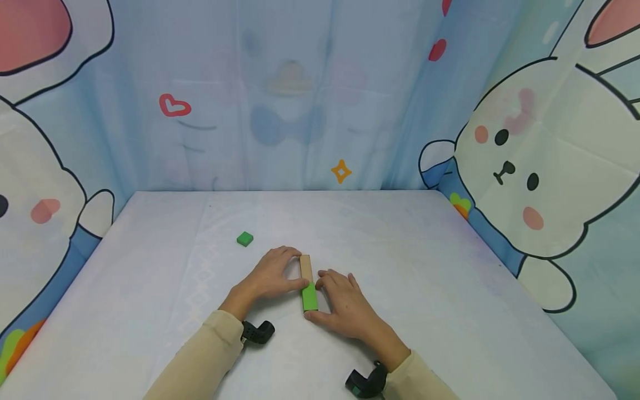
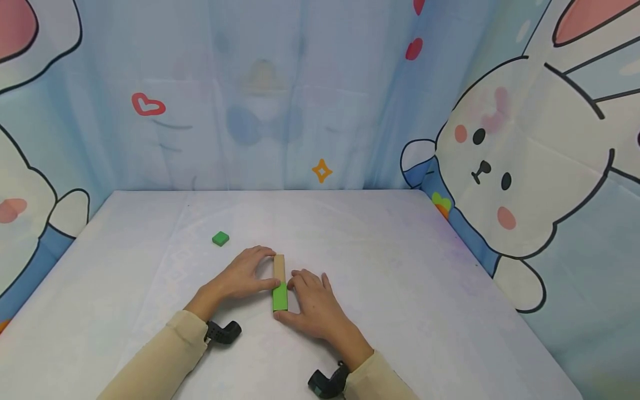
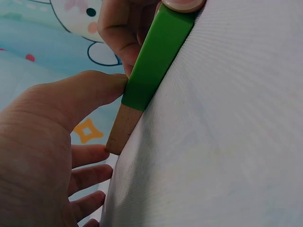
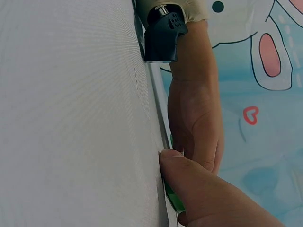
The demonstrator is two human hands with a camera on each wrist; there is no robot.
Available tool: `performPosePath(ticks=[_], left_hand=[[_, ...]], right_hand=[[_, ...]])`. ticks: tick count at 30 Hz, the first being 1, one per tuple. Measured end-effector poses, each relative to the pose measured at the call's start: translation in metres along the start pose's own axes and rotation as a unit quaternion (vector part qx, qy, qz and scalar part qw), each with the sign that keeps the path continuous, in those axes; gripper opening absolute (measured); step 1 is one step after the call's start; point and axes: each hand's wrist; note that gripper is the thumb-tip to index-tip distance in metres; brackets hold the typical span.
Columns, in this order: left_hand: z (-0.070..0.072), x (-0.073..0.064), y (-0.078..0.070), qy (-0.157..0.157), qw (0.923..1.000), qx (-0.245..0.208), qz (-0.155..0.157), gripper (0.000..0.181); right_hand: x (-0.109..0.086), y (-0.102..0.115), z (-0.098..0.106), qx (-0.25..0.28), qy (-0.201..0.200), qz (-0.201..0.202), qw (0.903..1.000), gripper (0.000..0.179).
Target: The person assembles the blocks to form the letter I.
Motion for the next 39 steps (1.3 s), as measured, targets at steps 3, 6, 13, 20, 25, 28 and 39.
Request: performPosePath(ticks=[3, 6, 13, 20, 25, 28, 39], left_hand=[[0.0, 0.0, 0.001, -0.002, 1.0, 0.0, 0.001, 0.069], [0.0, 0.0, 0.001, -0.002, 1.0, 0.001, 0.001, 0.069], [0.0, 0.0, 0.003, -0.002, 1.0, 0.004, 0.002, 0.07], [0.0, 0.0, 0.004, 0.0, 1.0, 0.007, 0.002, 0.075], [0.001, -0.001, 0.005, 0.005, 0.9999, -0.004, 0.01, 0.079], [0.003, -0.002, 0.006, 0.005, 0.9997, -0.016, 0.02, 0.078], [0.012, -0.01, 0.012, -0.015, 0.9989, -0.032, 0.029, 0.068]], right_hand=[[0.0, 0.001, 0.0, 0.001, 0.001, -0.001, 1.0, 0.055], [0.001, 0.001, 0.0, 0.003, 0.001, -0.002, 1.0, 0.055], [0.001, 0.001, -0.001, 0.006, 0.003, 0.0, 1.0, 0.055], [0.003, 0.001, -0.001, 0.007, 0.001, 0.002, 1.0, 0.056], [0.003, 0.0, -0.002, 0.011, -0.002, 0.007, 0.9999, 0.052], [0.003, 0.001, -0.001, 0.018, -0.001, 0.006, 0.9998, 0.051], [0.003, 0.0, 0.001, 0.029, -0.002, -0.031, 0.9991, 0.058]])
Point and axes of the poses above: each hand's wrist, its own x-axis towards the middle knuckle, its own z-axis out of the back of the hand, y = z × x, and after that the axes turned 1 degree about x, right-handed
